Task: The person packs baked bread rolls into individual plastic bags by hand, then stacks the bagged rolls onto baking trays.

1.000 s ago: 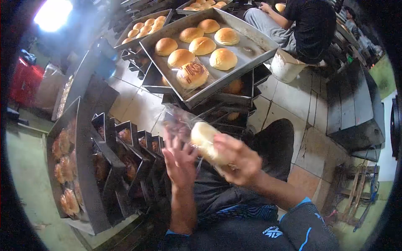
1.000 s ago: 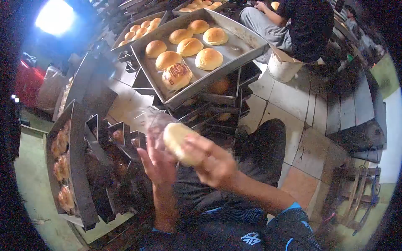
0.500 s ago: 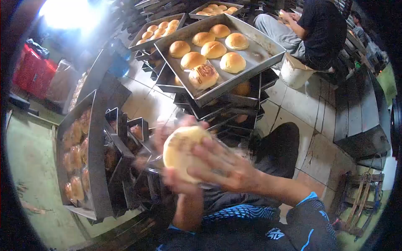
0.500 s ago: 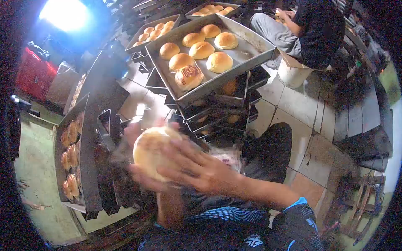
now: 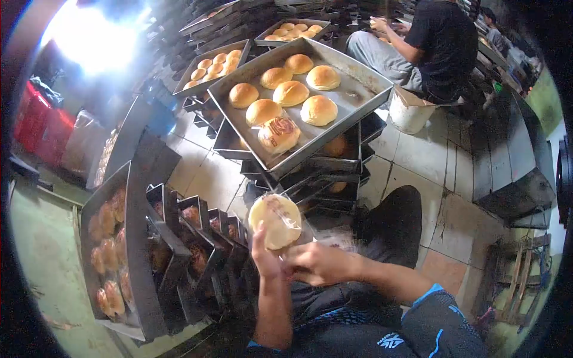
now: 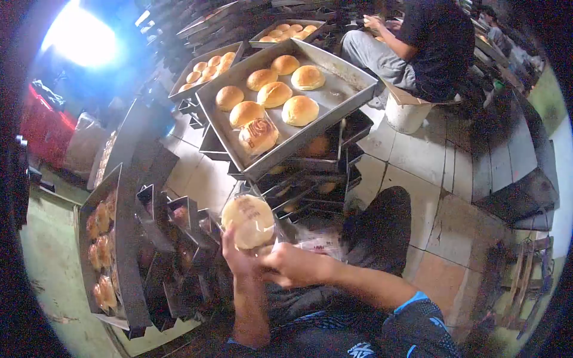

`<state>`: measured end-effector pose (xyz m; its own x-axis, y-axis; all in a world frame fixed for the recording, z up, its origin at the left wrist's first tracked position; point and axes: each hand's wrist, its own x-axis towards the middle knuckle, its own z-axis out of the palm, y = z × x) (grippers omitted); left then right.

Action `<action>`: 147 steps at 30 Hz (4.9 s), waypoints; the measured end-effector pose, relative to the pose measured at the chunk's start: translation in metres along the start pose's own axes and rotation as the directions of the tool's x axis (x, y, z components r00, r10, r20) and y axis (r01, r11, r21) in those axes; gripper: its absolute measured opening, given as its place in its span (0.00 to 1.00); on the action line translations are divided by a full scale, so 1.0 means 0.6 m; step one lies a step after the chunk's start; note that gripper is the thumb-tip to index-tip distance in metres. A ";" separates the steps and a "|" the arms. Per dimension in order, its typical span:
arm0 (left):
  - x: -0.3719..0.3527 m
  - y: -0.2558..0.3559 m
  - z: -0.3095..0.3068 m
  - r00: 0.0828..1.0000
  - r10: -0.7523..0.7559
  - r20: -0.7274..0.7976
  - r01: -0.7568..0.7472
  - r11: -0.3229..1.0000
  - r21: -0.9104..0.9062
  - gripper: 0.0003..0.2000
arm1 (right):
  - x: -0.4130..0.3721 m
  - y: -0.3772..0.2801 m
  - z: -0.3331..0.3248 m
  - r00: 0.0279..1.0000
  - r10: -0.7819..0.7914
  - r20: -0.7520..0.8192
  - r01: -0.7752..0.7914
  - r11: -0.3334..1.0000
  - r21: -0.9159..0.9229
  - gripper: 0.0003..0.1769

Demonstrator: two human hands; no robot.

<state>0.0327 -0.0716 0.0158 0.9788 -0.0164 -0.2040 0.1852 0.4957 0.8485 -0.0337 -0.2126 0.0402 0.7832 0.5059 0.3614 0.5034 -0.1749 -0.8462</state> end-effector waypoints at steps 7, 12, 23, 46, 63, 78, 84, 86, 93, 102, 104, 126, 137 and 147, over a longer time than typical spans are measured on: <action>0.026 0.048 -0.050 0.980 -0.179 0.093 0.201 0.843 -0.499 0.31 | -0.015 -0.013 -0.079 0.759 -0.145 0.634 -0.380 0.693 0.613 0.07; -0.031 -0.009 -0.049 0.941 -0.303 0.151 0.334 0.908 -0.255 0.29 | -0.008 0.049 -0.007 0.833 -0.162 -0.530 -0.071 0.917 -0.392 0.12; -0.028 0.021 -0.130 0.466 0.783 0.413 -0.782 0.145 0.606 0.12 | 0.045 0.013 -0.025 0.789 -0.044 -0.613 -0.083 0.981 -0.177 0.09; -0.087 -0.044 -0.254 0.948 0.151 -0.279 0.072 0.755 0.652 0.05 | -0.021 0.185 0.166 0.600 0.493 -0.630 -0.591 0.804 0.066 0.20; -0.004 0.016 -0.183 0.944 0.161 -0.289 -0.042 0.925 0.378 0.15 | 0.073 0.061 -0.024 0.940 0.333 -0.078 -0.339 0.938 -0.073 0.39; 0.049 -0.236 -0.092 0.782 -0.219 0.583 -0.452 0.445 0.773 0.11 | -0.031 0.118 -0.237 0.805 -0.061 -0.591 -0.415 0.654 -0.632 0.04; 0.031 -0.231 -0.097 0.776 -0.215 0.592 -0.517 0.320 0.794 0.10 | -0.172 0.195 0.029 0.687 0.613 -0.389 -0.703 0.697 -0.143 0.14; 0.025 -0.226 -0.083 0.806 -0.135 0.576 -0.508 0.342 0.791 0.11 | -0.187 0.201 0.047 0.636 0.624 -0.453 -0.725 0.684 -0.075 0.14; 0.051 -0.201 -0.092 0.706 -0.094 0.702 -0.485 0.658 0.576 0.16 | -0.154 0.088 -0.099 0.619 0.104 -0.778 -0.495 0.821 -0.284 0.06; 0.125 -0.169 -0.108 0.999 -0.021 0.029 0.027 0.980 -0.199 0.05 | -0.016 0.045 -0.109 0.777 -0.239 -0.582 -0.159 0.821 -0.549 0.03; 0.133 -0.156 -0.128 0.999 0.042 0.022 -0.035 0.962 -0.271 0.06 | 0.053 0.062 -0.195 0.775 -0.260 -0.577 -0.161 0.801 -0.577 0.03; 0.125 -0.027 -0.101 0.949 0.245 -0.199 -0.239 0.969 0.054 0.10 | 0.083 0.024 -0.262 0.836 0.522 -0.168 -0.318 0.711 0.627 0.29; -0.035 0.051 0.067 0.923 0.241 0.299 -0.157 0.947 -0.280 0.44 | 0.015 -0.038 -0.012 0.977 -0.094 -0.191 -0.015 0.865 -0.501 0.41; -0.006 0.042 -0.009 0.994 0.082 0.069 -0.051 0.929 -0.366 0.36 | -0.047 -0.020 -0.003 0.967 0.104 0.231 -0.078 0.990 -0.120 0.23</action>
<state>0.0332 -0.0542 0.0350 0.9944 -0.0360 -0.0995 0.0903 0.7791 0.6203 -0.0611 -0.2265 0.0408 0.7257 0.6664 0.1711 0.4808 -0.3135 -0.8189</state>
